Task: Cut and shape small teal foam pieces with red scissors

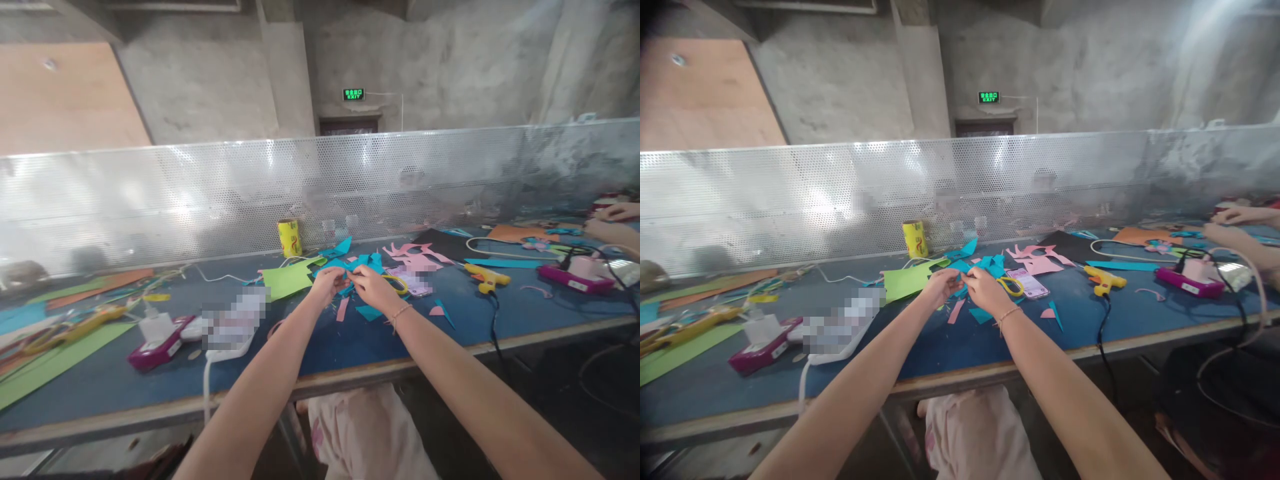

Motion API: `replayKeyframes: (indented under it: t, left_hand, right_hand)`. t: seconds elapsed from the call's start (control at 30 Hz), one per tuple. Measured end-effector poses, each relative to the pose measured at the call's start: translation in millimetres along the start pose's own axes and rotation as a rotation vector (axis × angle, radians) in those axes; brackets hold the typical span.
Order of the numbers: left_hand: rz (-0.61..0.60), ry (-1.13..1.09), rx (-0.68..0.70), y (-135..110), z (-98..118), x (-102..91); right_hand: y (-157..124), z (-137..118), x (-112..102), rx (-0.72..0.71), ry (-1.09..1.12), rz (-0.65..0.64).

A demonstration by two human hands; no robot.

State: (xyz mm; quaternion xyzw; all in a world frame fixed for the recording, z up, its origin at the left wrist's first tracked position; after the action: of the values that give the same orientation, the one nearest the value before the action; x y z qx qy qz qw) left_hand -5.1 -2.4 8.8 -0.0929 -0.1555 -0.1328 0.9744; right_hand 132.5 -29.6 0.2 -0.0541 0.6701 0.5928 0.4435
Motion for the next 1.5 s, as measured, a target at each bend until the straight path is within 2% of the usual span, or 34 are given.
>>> replayKeyframes:
  t: [0.17,0.3,0.4,0.5,0.57,0.63,0.73,0.87,1.03,1.5]
  left_hand:
    - [-0.025,0.033,0.017,0,1,-0.8]
    - [-0.03,0.049,0.035,1,1,-1.4]
    - [0.007,0.102,0.082,3,0,-0.8]
    - [0.036,0.187,0.13,4,-1,1.3]
    - [0.034,0.25,0.158,4,-2,3.4]
    - [0.027,0.325,0.192,3,-2,5.4]
    - [0.028,0.437,0.245,2,-1,7.6]
    - [0.058,0.505,0.283,0,0,8.9]
    - [0.073,0.483,0.301,0,-1,10.4]
    - [0.026,0.443,0.3,3,-2,9.6]
  right_hand:
    - [-1,-1,2,0.013,0.009,0.008]
    - [1,-2,3,0.066,0.087,0.085]
    - [4,1,3,0.203,0.196,0.207]
    - [5,7,2,0.393,0.281,0.382]
    - [5,10,3,0.524,0.394,0.441]
    - [5,11,4,0.613,0.544,0.417]
    - [4,11,7,0.636,0.656,0.336]
    - [3,12,9,0.62,0.672,0.303]
    - [4,11,7,0.638,0.672,0.288]
    - [4,11,8,0.558,0.608,0.25]
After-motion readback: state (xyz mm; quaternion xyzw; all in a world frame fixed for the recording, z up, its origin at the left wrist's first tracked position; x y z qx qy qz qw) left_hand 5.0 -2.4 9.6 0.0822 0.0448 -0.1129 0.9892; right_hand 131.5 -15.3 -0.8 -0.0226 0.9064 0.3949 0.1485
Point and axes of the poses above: each hand's wrist, its own y-axis towards the middle knuckle, its own x-axis out of the palm, z = x × y, the point moved 1 cm from there along y, towards the middle knuckle, and after that the axes turned 15 degrees about -x, right-handed, at the moved point
